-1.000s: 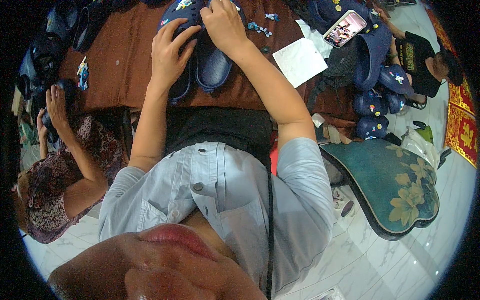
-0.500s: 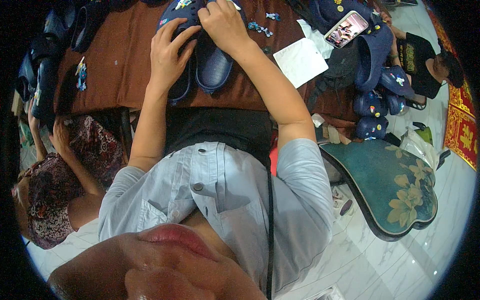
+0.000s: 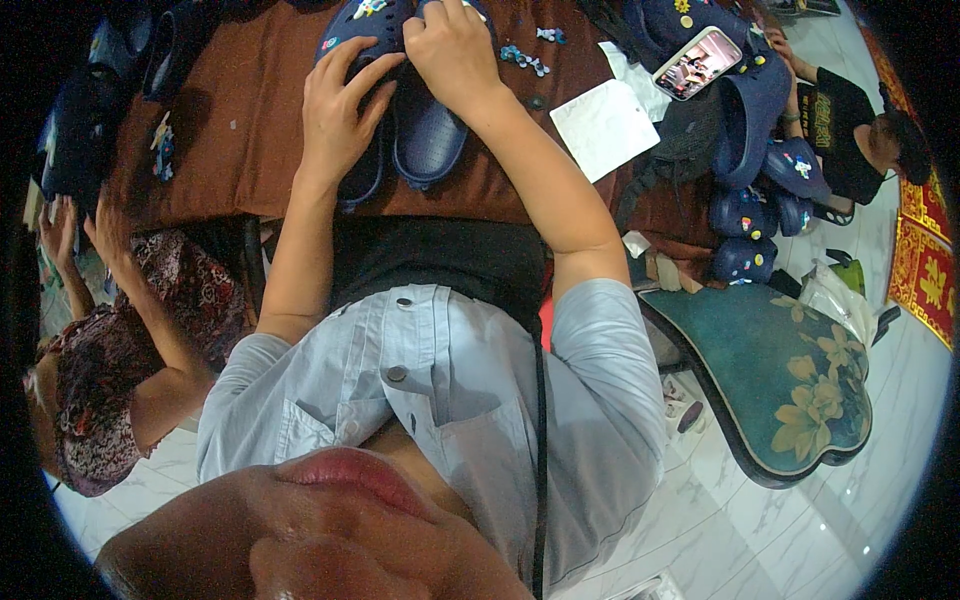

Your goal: Applying decorative charms to blue foam clogs.

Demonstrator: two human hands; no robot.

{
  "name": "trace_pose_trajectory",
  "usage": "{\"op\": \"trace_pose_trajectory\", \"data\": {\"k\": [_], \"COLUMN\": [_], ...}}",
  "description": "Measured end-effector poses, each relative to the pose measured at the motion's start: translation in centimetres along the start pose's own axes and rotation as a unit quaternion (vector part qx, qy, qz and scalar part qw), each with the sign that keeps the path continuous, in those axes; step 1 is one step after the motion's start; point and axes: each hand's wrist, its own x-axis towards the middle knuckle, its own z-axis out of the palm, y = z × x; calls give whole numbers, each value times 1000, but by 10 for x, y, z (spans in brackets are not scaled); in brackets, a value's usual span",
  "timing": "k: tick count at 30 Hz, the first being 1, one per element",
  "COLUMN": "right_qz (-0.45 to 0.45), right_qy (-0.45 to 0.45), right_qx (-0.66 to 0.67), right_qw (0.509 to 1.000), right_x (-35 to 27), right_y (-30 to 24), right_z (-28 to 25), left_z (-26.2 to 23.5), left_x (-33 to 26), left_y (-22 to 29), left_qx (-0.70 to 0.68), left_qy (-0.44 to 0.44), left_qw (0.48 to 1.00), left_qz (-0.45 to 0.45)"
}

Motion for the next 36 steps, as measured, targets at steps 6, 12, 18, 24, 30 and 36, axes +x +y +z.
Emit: {"op": "trace_pose_trajectory", "data": {"k": [6, 12, 18, 24, 30, 36], "right_qz": [-85, -115, -105, -51, -4, 27], "right_qy": [35, 12, 16, 33, 87, 53], "right_qx": [9, 5, -1, -4, 0, 19], "right_qw": [996, 993, 994, 998, 996, 998], "right_x": [8, 11, 7, 1, -2, -4], "right_y": [1, 1, 0, -1, -2, -1], "right_z": [-10, -8, -3, -3, 0, 4], "left_z": [0, -2, -2, -2, 0, -1], "left_x": [-1, 0, 0, 0, 1, 1], "left_y": [1, 3, 3, 4, 3, 3], "left_qx": [8, 7, 8, 20, 14, 18], "left_qy": [-2, -3, 2, -2, 1, 6], "left_qw": [1000, 1000, 1000, 1000, 1000, 1000], "left_qz": [0, -2, 6, 7, 12, 13]}}
